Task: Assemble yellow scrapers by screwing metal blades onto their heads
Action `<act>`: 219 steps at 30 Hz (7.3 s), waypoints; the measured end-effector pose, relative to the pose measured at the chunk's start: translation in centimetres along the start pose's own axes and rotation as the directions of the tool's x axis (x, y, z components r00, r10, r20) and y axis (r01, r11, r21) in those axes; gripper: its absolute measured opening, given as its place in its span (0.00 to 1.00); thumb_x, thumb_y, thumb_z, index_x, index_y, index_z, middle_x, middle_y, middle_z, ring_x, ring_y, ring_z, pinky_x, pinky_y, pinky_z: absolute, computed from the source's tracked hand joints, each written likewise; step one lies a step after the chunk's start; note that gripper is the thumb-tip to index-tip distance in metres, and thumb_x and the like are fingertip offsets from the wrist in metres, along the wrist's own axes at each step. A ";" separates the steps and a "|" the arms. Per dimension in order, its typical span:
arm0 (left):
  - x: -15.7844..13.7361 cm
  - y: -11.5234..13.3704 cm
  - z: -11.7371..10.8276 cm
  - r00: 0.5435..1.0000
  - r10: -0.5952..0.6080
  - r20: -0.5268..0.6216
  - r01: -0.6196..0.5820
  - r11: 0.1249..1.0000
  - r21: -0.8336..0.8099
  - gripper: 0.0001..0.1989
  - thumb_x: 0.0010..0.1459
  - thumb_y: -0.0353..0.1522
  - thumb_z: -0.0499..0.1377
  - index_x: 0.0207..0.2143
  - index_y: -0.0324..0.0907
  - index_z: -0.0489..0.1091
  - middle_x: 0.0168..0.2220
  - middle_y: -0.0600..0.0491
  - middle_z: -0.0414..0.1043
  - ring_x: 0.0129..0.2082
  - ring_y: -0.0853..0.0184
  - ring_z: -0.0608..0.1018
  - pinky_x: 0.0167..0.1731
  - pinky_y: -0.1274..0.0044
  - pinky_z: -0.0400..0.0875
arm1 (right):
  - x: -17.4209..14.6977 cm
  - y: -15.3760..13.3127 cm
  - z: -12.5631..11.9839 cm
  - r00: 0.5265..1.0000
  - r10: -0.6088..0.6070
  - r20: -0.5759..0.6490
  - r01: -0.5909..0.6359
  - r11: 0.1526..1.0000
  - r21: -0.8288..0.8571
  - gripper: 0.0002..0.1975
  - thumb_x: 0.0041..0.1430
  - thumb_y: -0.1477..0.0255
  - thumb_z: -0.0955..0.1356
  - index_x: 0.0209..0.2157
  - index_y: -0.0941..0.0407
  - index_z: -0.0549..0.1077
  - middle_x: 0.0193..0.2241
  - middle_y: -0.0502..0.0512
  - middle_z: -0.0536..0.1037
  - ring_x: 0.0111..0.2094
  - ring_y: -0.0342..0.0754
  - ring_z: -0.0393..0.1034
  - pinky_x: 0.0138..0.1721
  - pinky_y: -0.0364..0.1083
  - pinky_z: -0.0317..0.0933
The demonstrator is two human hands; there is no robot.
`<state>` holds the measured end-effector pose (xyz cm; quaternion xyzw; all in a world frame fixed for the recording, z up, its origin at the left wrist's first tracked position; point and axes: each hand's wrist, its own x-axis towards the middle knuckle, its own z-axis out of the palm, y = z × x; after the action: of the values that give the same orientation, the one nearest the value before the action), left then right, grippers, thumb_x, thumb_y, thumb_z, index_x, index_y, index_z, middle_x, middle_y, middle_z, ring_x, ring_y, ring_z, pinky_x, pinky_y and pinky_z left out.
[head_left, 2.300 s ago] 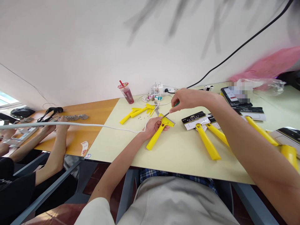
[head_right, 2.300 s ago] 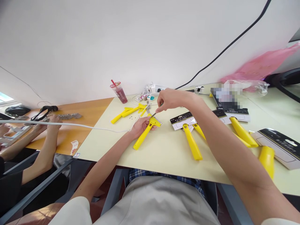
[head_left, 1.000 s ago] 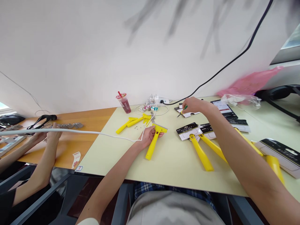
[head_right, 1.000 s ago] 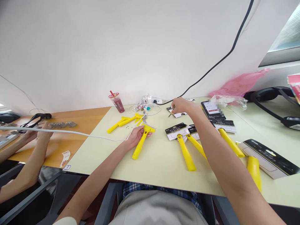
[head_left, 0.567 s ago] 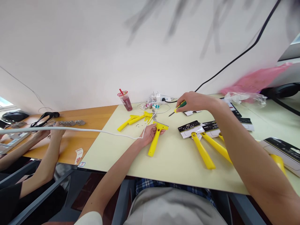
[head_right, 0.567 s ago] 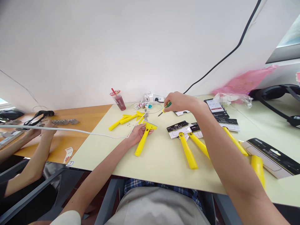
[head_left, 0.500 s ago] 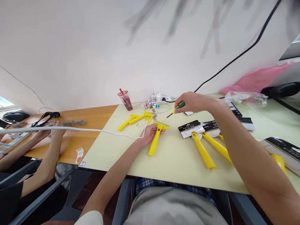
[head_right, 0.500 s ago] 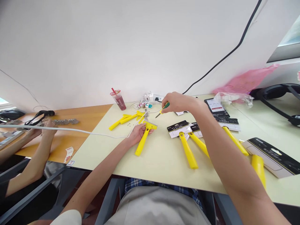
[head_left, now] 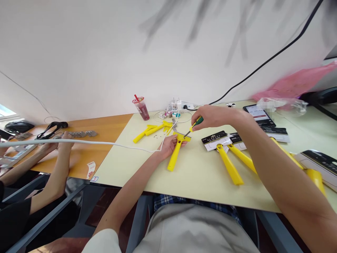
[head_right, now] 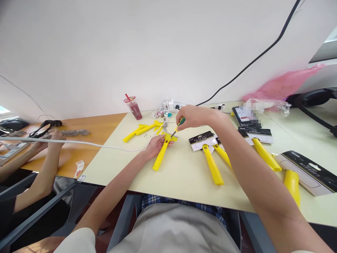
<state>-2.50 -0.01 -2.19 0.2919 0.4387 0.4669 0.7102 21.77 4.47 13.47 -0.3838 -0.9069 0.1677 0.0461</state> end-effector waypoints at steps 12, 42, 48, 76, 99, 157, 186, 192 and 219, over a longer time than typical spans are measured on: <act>0.2 -0.2 -0.3 1.000 0.019 0.021 -0.020 1.000 0.018 0.13 0.72 0.30 0.57 0.50 0.29 0.77 0.43 0.33 0.85 0.44 0.56 0.89 0.51 0.69 0.84 | 0.3 0.8 0.3 0.998 0.024 0.064 -0.025 1.000 0.011 0.14 0.58 0.55 0.74 0.39 0.48 0.87 0.44 0.57 0.87 0.42 0.60 0.80 0.39 0.53 0.67; -0.1 -0.5 -0.1 0.991 0.128 0.047 -0.133 0.979 0.152 0.15 0.55 0.26 0.75 0.41 0.35 0.75 0.40 0.45 0.84 0.34 0.68 0.85 0.44 0.73 0.83 | -0.3 -0.7 0.1 0.994 0.087 0.061 -0.085 0.996 -0.028 0.15 0.59 0.52 0.74 0.35 0.48 0.86 0.43 0.55 0.87 0.41 0.59 0.79 0.36 0.51 0.66; -0.2 -0.4 0.1 0.989 0.142 0.033 -0.146 0.976 0.160 0.12 0.56 0.25 0.73 0.41 0.35 0.75 0.39 0.46 0.84 0.32 0.68 0.84 0.42 0.73 0.82 | -0.7 -1.0 -0.2 0.993 0.108 0.048 -0.107 0.994 -0.022 0.16 0.59 0.50 0.73 0.34 0.47 0.85 0.41 0.54 0.87 0.39 0.58 0.79 0.35 0.52 0.66; -0.7 -0.1 0.4 0.994 0.104 0.030 -0.107 0.984 0.144 0.09 0.59 0.25 0.71 0.39 0.37 0.74 0.36 0.48 0.82 0.32 0.69 0.84 0.42 0.74 0.81 | -0.6 -0.8 0.0 0.996 0.087 0.024 -0.086 0.996 -0.023 0.17 0.58 0.48 0.74 0.36 0.46 0.86 0.41 0.54 0.87 0.38 0.59 0.79 0.34 0.53 0.66; -0.7 -0.1 0.5 0.994 0.104 0.026 -0.106 0.986 0.127 0.08 0.60 0.24 0.70 0.39 0.36 0.74 0.38 0.46 0.83 0.31 0.67 0.83 0.42 0.72 0.81 | -0.5 -0.7 0.1 0.994 0.099 0.043 -0.098 0.995 -0.023 0.16 0.59 0.50 0.74 0.34 0.47 0.85 0.38 0.54 0.87 0.35 0.57 0.78 0.33 0.52 0.63; -1.1 2.8 7.9 0.754 0.634 0.168 -0.541 0.455 0.707 0.42 0.57 0.33 0.74 0.69 0.50 0.60 0.70 0.38 0.65 0.43 0.62 0.83 0.49 0.61 0.83 | 2.9 5.5 2.1 0.949 0.138 -0.284 0.052 0.820 0.571 0.23 0.44 0.58 0.81 0.27 0.53 0.68 0.24 0.45 0.71 0.28 0.44 0.60 0.27 0.46 0.50; -1.1 2.1 7.4 0.717 0.664 0.211 -0.662 0.556 0.502 0.14 0.61 0.34 0.70 0.49 0.47 0.75 0.58 0.43 0.79 0.54 0.58 0.82 0.48 0.72 0.77 | 2.1 3.6 1.1 0.935 0.270 -0.231 -0.017 0.682 0.731 0.30 0.47 0.47 0.84 0.29 0.53 0.69 0.30 0.59 0.83 0.34 0.56 0.81 0.33 0.50 0.75; -0.2 5.3 4.5 0.896 0.443 0.023 -0.441 0.895 -0.061 0.22 0.54 0.31 0.75 0.46 0.44 0.68 0.44 0.51 0.79 0.36 0.72 0.80 0.30 0.84 0.68 | 0.9 3.2 -0.3 0.873 0.329 -0.359 -0.011 0.750 0.662 0.33 0.64 0.35 0.68 0.34 0.53 0.70 0.36 0.66 0.85 0.30 0.55 0.80 0.31 0.51 0.71; -2.8 9.7 -4.8 0.756 0.636 -0.153 -0.639 0.669 -0.378 0.14 0.69 0.26 0.61 0.54 0.50 0.74 0.63 0.46 0.73 0.42 0.73 0.81 0.29 0.85 0.70 | 10.9 -2.8 12.5 0.910 0.019 -0.415 0.074 0.976 0.206 0.12 0.71 0.62 0.71 0.42 0.57 0.80 0.38 0.60 0.84 0.36 0.52 0.73 0.39 0.48 0.58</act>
<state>-11.26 1.21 4.63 0.2696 0.2044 0.7672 0.5449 9.55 7.08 2.21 -0.3902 -0.8580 0.1800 0.2814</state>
